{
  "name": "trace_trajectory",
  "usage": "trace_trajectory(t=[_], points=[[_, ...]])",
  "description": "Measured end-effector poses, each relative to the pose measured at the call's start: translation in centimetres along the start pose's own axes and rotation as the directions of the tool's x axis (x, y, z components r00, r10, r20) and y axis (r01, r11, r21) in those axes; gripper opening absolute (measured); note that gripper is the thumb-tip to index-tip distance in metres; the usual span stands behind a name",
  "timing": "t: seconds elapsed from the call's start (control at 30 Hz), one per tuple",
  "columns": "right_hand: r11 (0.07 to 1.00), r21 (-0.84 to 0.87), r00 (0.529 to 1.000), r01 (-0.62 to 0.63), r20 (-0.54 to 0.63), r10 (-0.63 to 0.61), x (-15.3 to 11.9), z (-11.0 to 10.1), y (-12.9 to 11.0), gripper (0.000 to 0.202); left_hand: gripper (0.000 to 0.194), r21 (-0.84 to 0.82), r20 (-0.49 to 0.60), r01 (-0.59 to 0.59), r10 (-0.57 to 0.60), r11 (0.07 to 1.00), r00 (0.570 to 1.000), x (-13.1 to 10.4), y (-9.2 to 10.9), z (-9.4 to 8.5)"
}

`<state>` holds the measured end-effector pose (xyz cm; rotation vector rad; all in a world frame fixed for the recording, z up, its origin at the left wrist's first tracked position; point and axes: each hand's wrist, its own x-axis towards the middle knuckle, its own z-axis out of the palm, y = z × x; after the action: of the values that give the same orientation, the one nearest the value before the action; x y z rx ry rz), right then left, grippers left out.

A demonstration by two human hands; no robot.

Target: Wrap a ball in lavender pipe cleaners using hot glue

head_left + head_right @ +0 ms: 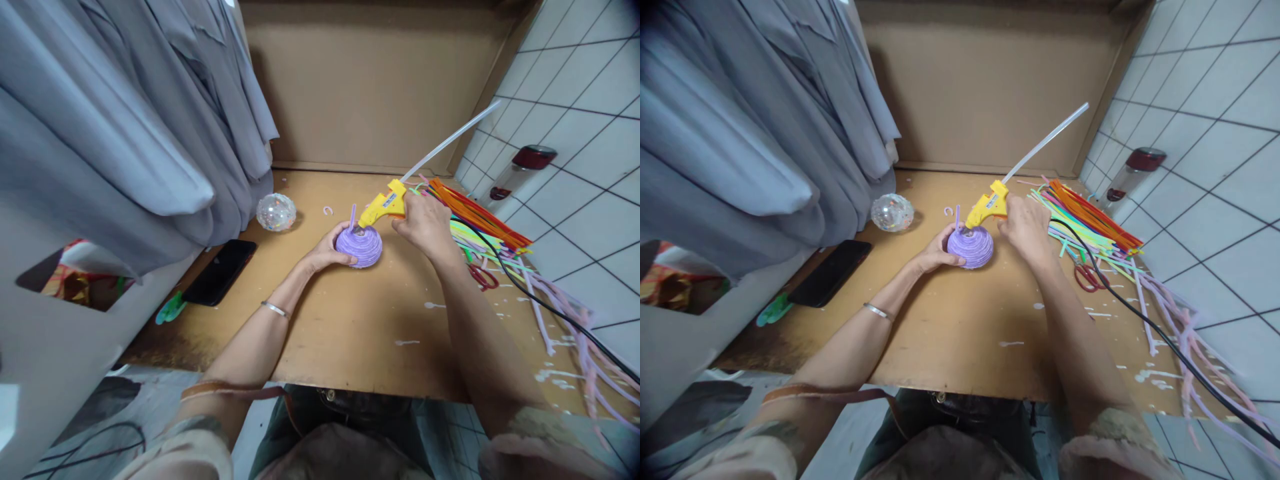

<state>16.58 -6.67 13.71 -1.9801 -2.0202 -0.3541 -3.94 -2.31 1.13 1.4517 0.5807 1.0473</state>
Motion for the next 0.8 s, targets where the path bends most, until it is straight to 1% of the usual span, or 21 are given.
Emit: trace_trajectory(t=[0.17, 0.5, 0.7, 0.8], points=[[1.0, 0.002, 1.0, -0.006, 0.012, 0.006, -0.03, -0.15, 0.11, 0.032, 0.094, 0.014, 0.009, -0.016, 0.016, 1.0, 1.0, 0.02, 0.01, 0.04], [1.0, -0.014, 1.0, -0.004, -0.02, 0.004, 0.0, -0.15, 0.08, 0.037, 0.097, 0.003, -0.003, 0.015, -0.015, 1.0, 1.0, -0.03, -0.11, -0.08], [1.0, -0.012, 1.0, -0.014, 0.023, 0.014, -0.02, -0.44, -0.13, 0.03, 0.099, 0.001, 0.007, 0.016, -0.016, 1.0, 1.0, -0.06, 0.03, 0.03], [1.0, -0.015, 0.999, -0.021, 0.026, 0.022, 0.06, -0.42, -0.13, 0.029, 0.102, 0.001, 0.013, 0.024, -0.024, 1.0, 1.0, -0.06, 0.06, 0.02]])
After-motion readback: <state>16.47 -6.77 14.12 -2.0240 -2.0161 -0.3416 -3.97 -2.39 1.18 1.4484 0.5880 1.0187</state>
